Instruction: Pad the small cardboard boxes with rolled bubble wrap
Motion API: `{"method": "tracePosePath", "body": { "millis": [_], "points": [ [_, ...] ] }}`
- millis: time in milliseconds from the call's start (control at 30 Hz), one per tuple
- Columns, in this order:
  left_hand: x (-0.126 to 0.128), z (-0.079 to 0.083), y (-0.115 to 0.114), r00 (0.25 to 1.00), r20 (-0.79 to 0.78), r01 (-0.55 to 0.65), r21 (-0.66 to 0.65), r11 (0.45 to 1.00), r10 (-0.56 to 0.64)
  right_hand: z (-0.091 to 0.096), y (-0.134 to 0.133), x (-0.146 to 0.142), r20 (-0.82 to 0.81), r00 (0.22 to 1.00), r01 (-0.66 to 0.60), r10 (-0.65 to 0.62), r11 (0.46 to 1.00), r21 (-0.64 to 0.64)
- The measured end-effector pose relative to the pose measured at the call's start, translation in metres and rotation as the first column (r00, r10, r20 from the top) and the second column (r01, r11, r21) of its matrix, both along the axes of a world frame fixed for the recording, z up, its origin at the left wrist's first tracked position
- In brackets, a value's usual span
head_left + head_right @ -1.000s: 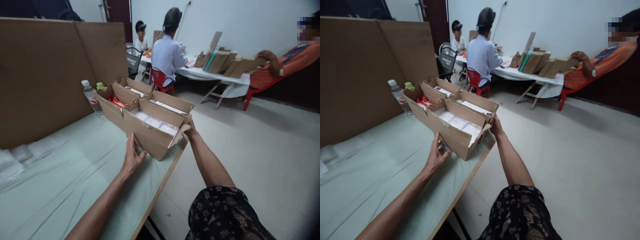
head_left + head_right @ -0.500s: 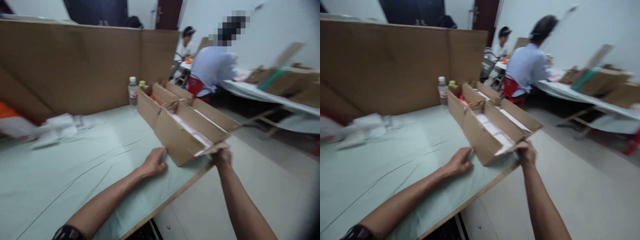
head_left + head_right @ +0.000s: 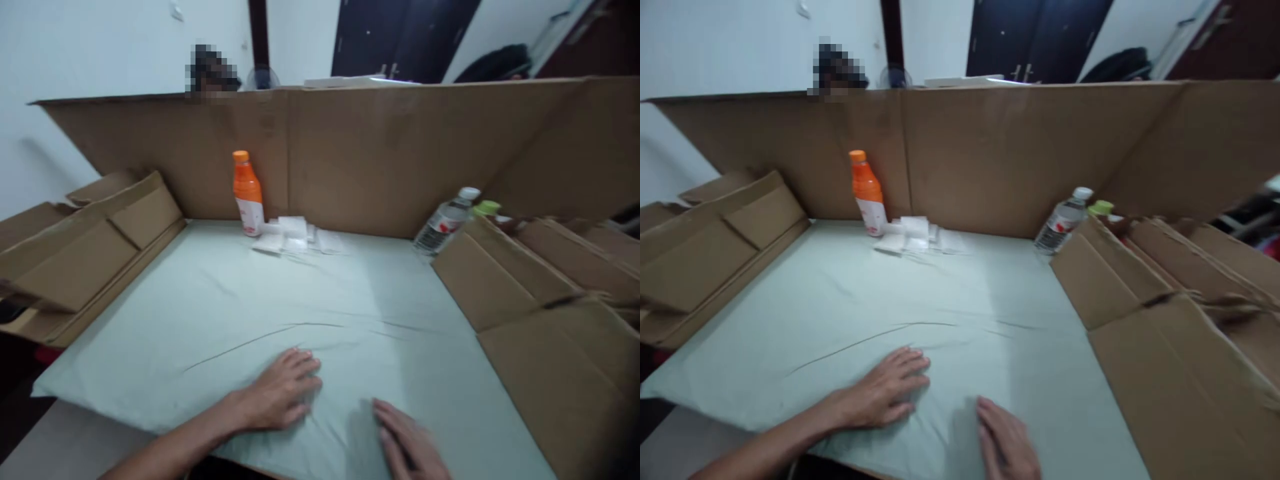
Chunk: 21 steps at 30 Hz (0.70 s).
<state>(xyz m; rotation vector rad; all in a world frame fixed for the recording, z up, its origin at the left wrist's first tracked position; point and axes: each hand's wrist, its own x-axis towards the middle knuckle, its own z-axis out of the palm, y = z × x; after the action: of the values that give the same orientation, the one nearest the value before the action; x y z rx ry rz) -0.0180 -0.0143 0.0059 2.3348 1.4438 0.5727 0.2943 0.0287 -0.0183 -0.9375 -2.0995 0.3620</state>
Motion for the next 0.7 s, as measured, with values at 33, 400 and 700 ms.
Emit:
{"method": "tracePosePath", "body": {
  "millis": [33,400,700],
  "points": [
    [-0.034,0.006,-0.005,0.991,0.002,-0.136,0.060,0.989,0.136,0.002,0.004,-0.032,0.031,0.988,-0.154,0.153,0.987,0.038],
    [-0.345,0.176,-0.093,0.079,0.076,-0.850,0.526,0.027,0.994,0.016,-0.007,-0.171,0.000,0.861,-0.508,0.508,0.861,0.014],
    [-0.322,0.153,-0.130,0.197,0.137,-0.823,0.561,0.088,0.971,0.029,0.002,-0.171,0.057,0.868,-0.494,0.493,0.870,-0.003]
  ]
}}
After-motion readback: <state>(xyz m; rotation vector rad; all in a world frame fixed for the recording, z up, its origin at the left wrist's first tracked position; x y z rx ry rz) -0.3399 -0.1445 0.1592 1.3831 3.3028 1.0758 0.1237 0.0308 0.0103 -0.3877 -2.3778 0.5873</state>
